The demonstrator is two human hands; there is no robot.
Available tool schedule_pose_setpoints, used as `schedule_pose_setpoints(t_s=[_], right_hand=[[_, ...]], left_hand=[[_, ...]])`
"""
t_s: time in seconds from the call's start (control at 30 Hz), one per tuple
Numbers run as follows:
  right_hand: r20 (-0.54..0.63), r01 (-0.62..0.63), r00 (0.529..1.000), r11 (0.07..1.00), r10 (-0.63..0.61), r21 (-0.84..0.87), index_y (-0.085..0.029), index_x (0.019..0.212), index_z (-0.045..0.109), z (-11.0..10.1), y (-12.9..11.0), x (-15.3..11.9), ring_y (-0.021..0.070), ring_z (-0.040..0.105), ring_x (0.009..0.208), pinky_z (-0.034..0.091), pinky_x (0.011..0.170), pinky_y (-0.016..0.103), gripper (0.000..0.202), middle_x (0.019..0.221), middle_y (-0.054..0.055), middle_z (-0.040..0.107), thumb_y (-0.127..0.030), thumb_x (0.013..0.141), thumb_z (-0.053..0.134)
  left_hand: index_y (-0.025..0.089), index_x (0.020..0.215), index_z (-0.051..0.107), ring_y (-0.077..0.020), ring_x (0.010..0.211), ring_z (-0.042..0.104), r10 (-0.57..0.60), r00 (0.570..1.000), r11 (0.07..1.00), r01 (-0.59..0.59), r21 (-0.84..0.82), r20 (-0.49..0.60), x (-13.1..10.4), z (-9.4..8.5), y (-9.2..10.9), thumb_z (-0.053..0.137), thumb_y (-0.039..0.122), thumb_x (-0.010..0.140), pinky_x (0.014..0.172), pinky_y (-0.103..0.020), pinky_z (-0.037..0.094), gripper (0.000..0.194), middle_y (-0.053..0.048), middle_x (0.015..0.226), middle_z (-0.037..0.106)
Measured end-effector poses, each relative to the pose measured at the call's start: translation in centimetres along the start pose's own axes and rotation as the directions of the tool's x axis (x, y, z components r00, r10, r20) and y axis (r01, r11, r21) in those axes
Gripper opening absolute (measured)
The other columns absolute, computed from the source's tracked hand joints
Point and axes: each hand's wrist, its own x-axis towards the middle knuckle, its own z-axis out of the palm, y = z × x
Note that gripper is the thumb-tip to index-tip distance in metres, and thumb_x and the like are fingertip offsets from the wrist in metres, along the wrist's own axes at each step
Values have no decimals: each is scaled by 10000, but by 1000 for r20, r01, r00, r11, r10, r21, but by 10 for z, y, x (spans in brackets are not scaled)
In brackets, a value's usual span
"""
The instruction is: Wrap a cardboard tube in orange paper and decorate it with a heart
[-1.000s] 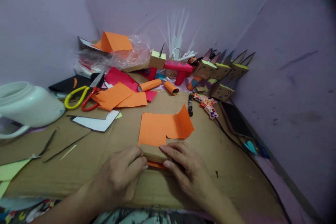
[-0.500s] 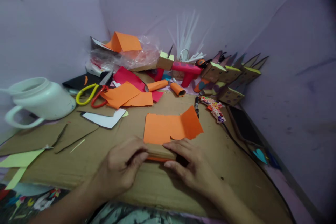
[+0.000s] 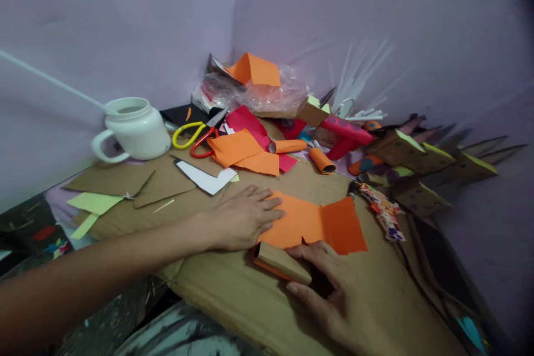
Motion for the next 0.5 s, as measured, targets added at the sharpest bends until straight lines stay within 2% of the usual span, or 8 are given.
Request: schedule_pose_setpoints(t_s=[0.1, 0.2, 0.3, 0.5], right_hand=[[30, 40, 999, 999, -41, 32, -243, 1065, 557, -1, 1, 4, 195, 567, 762, 465, 628, 298, 284, 842, 38, 610, -273, 790, 619], [10, 40, 999, 998, -41, 54, -245, 1030, 582, 0, 1, 8, 186, 584, 725, 478, 602, 282, 265, 806, 28, 618, -271, 773, 641], [-18, 47, 999, 997, -46, 55, -258, 1004, 600, 1, 1, 8, 180, 609, 749, 501, 632, 269, 261, 832, 21, 636, -269, 753, 671], [21, 55, 998, 998, -56, 28, -263, 1009, 619, -3, 2, 9, 184, 638, 791, 530, 675, 266, 264, 884, 26, 667, -309, 754, 670]], left_hand=[[247, 1277, 466, -265, 1331, 269, 16, 1000, 1000, -16, -24, 25, -2, -1, -2, 347, 274, 906, 1052, -494, 203, 390, -47, 1408, 408], [247, 1282, 463, -276, 1329, 270, 15, 999, 999, -13, -32, 44, -4, -3, -2, 361, 286, 901, 1052, -503, 203, 396, -51, 1411, 403], [244, 1280, 464, -280, 1324, 278, 18, 999, 999, -17, -28, 35, -4, -3, -2, 365, 280, 898, 1047, -510, 215, 396, -52, 1409, 407], [229, 1265, 479, -285, 1314, 295, 21, 1000, 999, -21, -29, 10, -4, 1, -3, 382, 265, 887, 1040, -514, 228, 392, -51, 1400, 422]])
